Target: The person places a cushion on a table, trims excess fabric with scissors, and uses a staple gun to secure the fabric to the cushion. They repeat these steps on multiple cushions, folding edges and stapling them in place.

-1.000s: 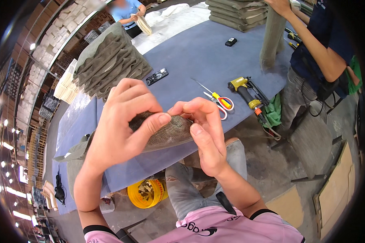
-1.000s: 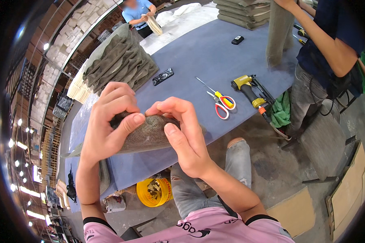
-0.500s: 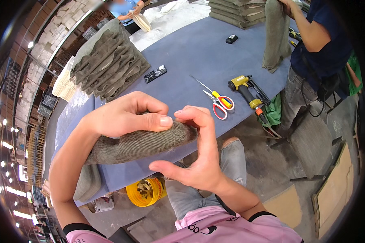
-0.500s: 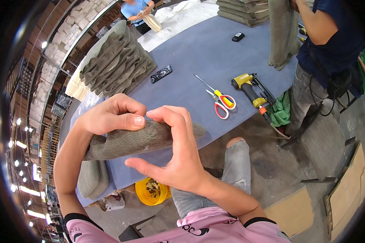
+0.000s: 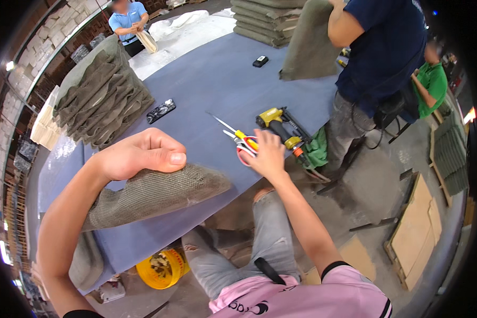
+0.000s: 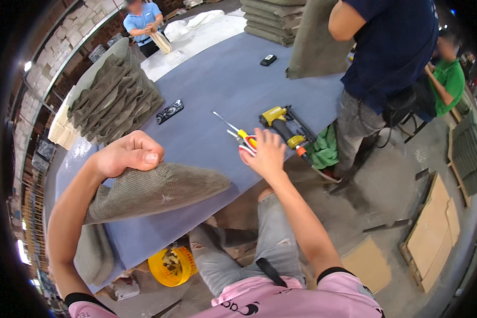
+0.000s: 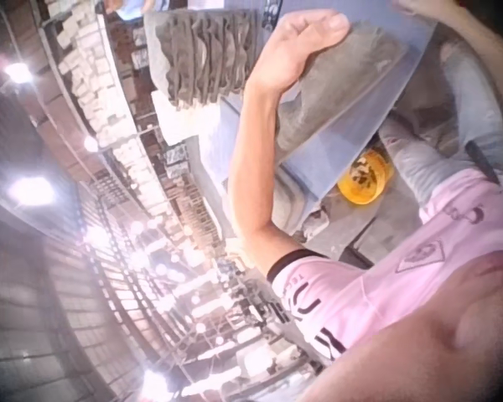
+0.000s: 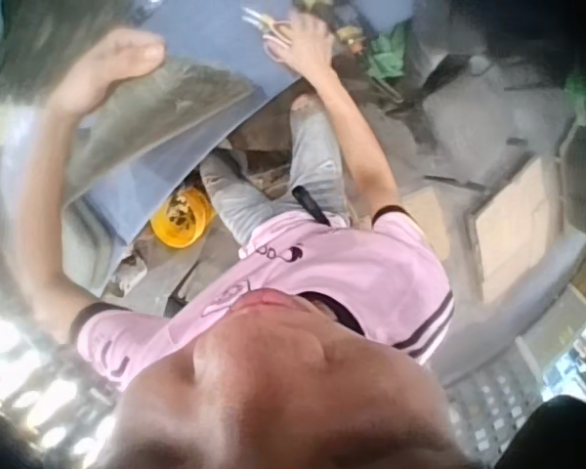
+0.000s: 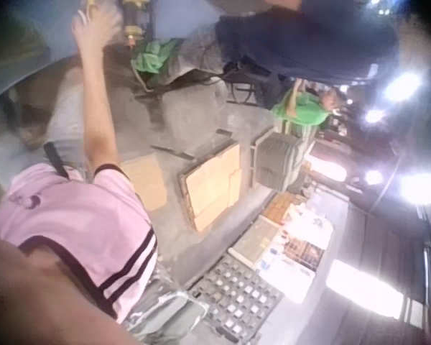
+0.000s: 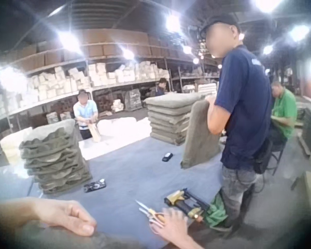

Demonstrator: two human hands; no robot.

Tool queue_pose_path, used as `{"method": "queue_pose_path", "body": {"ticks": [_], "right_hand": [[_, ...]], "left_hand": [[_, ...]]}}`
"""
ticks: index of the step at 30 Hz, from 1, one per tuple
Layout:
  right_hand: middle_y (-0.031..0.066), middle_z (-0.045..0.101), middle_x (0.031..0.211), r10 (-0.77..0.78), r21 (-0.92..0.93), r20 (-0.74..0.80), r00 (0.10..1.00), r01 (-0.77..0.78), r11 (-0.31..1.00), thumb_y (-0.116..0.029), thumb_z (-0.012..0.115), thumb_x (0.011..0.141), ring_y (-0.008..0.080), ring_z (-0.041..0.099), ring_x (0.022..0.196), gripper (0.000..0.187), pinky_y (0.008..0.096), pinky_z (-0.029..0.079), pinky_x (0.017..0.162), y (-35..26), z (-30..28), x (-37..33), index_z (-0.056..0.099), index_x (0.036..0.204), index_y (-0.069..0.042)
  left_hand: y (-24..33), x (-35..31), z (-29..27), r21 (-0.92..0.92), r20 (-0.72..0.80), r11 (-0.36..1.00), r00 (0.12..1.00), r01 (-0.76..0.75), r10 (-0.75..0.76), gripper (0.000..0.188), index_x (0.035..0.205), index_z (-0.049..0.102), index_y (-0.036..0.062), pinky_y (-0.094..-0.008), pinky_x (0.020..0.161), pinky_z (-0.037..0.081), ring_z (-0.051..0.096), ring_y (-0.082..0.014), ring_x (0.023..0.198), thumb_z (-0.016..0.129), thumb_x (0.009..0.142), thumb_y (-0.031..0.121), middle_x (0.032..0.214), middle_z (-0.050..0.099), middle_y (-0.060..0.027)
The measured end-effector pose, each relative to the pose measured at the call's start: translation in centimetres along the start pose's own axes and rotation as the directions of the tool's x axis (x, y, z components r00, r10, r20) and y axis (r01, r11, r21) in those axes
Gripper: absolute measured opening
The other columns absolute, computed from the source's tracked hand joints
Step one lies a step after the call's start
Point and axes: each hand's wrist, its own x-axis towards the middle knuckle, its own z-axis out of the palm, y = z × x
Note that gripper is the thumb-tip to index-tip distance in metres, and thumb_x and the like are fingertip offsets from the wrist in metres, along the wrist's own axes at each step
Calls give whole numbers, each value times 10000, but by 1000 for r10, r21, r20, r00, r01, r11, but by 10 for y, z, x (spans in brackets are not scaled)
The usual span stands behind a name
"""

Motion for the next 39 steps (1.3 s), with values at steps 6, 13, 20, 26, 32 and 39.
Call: {"method": "queue_pose_path", "body": {"ticks": [6,13,20,26,32,39], "right_hand": [[140,631,1226,-233,-147,185,955,262,954,-511,842,860,324,588,1178,772,487,469,938,-8,23,24,619,1471,-96],[199,698,1290,-118,190,303,946,61,980,-609,688,994,401,704,1160,575,515,563,978,-31,37,89,805,1149,-68],[214,797,1143,19,-196,593,805,122,973,-505,832,913,400,766,1105,547,510,612,914,4,59,120,761,1183,-34],[145,788,1010,-120,626,95,988,35,779,-357,709,1053,243,727,723,357,378,560,637,-67,-47,105,578,1209,-64],[81,587,897,294,837,-502,814,542,-71,-300,475,1149,157,537,539,179,308,544,584,-124,-205,-13,394,1137,-141],[117,611,1062,-107,745,-609,786,614,260,-421,461,1152,187,621,735,360,347,586,642,-153,-216,-25,414,1273,-85]], "left_hand": [[-1,1,5,18,9,999,999,-47,47,499,730,457,114,-279,635,279,307,-38,710,642,1118,368,736,339,107],[-6,-3,-2,-17,32,999,999,-36,36,453,780,497,113,-263,665,310,328,-24,737,622,1134,366,765,364,115],[1,1,6,39,40,994,994,-99,98,506,736,432,122,-277,632,272,293,-43,714,626,1130,374,751,320,106],[-4,-6,9,20,6,998,998,-55,55,499,745,425,118,-282,632,280,291,-41,712,607,1143,358,748,316,111],[3,5,-1,-8,40,999,998,-49,49,499,737,424,120,-275,631,281,298,-36,711,608,1141,348,744,321,107],[-5,6,-8,13,16,996,996,-85,84,485,736,449,110,-278,632,290,308,-35,711,603,1141,328,746,341,105]]}}
